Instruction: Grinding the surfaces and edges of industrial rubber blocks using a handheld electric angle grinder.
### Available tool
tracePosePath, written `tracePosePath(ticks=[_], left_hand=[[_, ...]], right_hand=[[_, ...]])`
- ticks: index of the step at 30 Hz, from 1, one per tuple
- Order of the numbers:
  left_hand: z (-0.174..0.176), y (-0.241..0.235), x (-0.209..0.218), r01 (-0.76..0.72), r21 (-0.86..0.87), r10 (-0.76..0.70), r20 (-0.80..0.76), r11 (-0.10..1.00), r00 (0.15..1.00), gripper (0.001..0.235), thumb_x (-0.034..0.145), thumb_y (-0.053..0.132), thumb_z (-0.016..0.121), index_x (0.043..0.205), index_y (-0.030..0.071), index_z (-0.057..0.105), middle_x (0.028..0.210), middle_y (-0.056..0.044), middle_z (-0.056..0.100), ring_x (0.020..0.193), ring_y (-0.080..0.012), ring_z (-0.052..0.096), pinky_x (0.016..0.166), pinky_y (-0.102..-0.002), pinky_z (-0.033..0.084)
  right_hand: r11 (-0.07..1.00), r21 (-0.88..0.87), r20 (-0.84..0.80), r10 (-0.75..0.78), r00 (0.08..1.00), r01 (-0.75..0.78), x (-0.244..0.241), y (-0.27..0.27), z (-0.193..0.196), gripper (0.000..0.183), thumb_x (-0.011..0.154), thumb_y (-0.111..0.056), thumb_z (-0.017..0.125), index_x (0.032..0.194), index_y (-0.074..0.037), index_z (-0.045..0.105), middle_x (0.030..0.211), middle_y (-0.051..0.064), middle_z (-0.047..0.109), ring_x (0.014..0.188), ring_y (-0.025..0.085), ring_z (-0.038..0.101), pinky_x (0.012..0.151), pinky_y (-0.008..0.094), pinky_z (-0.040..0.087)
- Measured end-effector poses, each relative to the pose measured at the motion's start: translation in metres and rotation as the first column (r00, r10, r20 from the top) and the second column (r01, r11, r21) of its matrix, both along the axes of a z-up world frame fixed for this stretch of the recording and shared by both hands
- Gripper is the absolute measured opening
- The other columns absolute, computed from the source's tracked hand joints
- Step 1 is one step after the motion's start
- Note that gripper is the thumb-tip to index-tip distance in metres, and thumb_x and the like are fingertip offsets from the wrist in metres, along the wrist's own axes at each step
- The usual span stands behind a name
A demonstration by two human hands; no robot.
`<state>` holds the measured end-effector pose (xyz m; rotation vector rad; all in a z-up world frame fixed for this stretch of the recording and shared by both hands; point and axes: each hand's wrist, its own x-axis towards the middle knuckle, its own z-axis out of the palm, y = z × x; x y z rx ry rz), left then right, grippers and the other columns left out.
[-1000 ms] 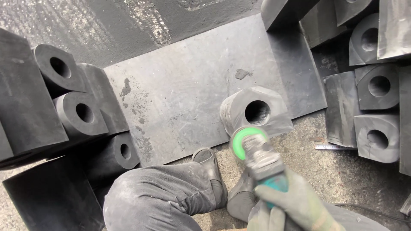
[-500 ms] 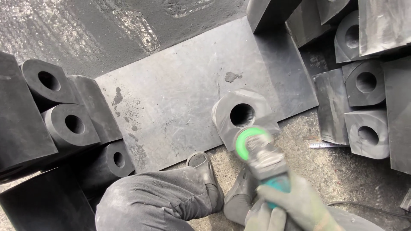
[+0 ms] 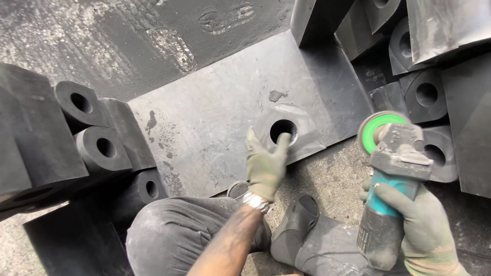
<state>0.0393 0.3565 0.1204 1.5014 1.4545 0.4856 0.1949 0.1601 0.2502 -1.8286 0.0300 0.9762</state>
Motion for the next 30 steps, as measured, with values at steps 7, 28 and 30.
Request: tracePosePath(ticks=[7, 28, 30], left_hand=[[-0.027, 0.033, 0.003, 0.014, -0.008, -0.016, -0.222, 1.000, 0.975, 0.077, 0.086, 0.038, 0.056, 0.152, 0.001, 0.038, 0.135, -0.016, 0.064, 0.094, -0.0296, 0.071, 0.074, -0.041, 0.063], [0.014, 0.136, 0.000, 0.830, -0.088, -0.834, -0.046, 0.551, 0.550, 0.068, 0.069, 0.019, 0.076, 0.135, 0.032, 0.064, 0.125, -0.003, 0.076, 0.110, -0.0172, 0.074, 0.101, -0.031, 0.056], [0.006, 0.135, 0.001, 0.818, -0.048, -0.819, -0.054, 0.573, 0.571, 0.069, 0.066, 0.022, 0.075, 0.133, 0.032, 0.064, 0.126, -0.002, 0.073, 0.112, -0.0171, 0.072, 0.100, -0.032, 0.055]], right_hand=[[0.981, -0.166, -0.058, 0.087, 0.995, -0.095, -0.018, -0.003, 0.000, 0.042, 0.081, -0.016, 0.074, 0.117, 0.005, 0.067, 0.092, 0.018, 0.076, 0.078, 0.025, 0.074, 0.071, 0.038, 0.058], [0.557, -0.392, -0.256, 0.699, 0.668, -0.732, -0.083, 0.031, -0.008, 0.079, 0.061, -0.045, 0.089, 0.130, -0.013, 0.068, 0.106, 0.010, 0.076, 0.102, 0.022, 0.073, 0.094, 0.035, 0.058], [0.503, -0.438, -0.271, 0.716, 0.643, -0.745, -0.081, 0.030, -0.012, 0.082, 0.062, -0.048, 0.092, 0.133, -0.014, 0.066, 0.109, 0.010, 0.077, 0.105, 0.022, 0.072, 0.097, 0.035, 0.057]])
